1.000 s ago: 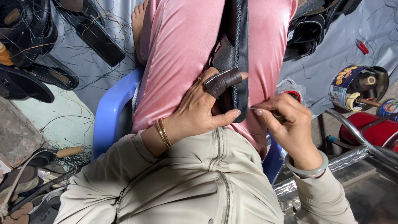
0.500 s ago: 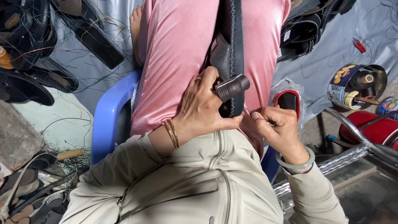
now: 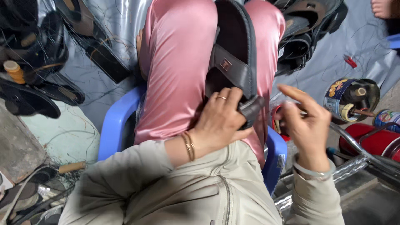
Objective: The person sits on a low chair and sews a black sandal resting on their lap using a needle and thread. They pull the thread through the sole and upper repeatedly, then briefly shift to handle other sandals on the floor before returning to the sewing task.
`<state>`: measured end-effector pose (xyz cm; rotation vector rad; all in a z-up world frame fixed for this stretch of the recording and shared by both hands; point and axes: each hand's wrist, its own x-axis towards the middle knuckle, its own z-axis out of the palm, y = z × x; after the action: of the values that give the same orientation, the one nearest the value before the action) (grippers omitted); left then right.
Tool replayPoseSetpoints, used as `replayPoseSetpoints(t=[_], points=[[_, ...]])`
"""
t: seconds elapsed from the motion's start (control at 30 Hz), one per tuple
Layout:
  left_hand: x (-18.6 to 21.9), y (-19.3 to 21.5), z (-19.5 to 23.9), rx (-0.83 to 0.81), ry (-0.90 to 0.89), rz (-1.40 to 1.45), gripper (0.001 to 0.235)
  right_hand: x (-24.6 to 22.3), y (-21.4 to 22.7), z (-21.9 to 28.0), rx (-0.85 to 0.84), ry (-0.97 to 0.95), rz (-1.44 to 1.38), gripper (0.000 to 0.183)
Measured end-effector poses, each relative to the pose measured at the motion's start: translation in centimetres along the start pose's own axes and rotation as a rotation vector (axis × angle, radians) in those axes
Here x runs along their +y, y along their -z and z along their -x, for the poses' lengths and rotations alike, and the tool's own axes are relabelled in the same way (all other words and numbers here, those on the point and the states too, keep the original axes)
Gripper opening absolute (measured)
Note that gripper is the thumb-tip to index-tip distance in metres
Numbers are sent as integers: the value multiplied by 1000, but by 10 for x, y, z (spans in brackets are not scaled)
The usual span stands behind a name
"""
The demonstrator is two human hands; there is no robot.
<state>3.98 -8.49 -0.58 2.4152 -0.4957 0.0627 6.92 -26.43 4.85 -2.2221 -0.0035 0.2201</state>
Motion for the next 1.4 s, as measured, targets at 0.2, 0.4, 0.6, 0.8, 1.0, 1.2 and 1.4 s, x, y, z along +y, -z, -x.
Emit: replayPoseSetpoints(t=[0.2, 0.4, 0.6, 0.8, 1.0, 1.2, 1.4], points=[[18, -24, -22, 154, -196, -135, 14, 7, -19, -73, 79, 319, 126, 25], [28, -24, -25, 131, -187, -238, 5, -3, -26, -119, 52, 163, 261, 26], [1, 30, -11, 84, -150, 400, 27, 15, 5, -111, 137, -108, -146, 14], [-45, 64, 37, 609, 246, 271, 14, 126, 51, -98, 447, -115, -720, 19], [-75, 76, 41, 658, 358, 158, 20, 152, 85, -101, 598, 76, -833, 26], [-107, 49, 5, 588, 342, 344, 24, 154, 123, -139, 962, -91, -830, 15], [-117, 40, -13, 511, 260, 231, 27, 195, 124, -209, 1156, -294, -908, 15]])
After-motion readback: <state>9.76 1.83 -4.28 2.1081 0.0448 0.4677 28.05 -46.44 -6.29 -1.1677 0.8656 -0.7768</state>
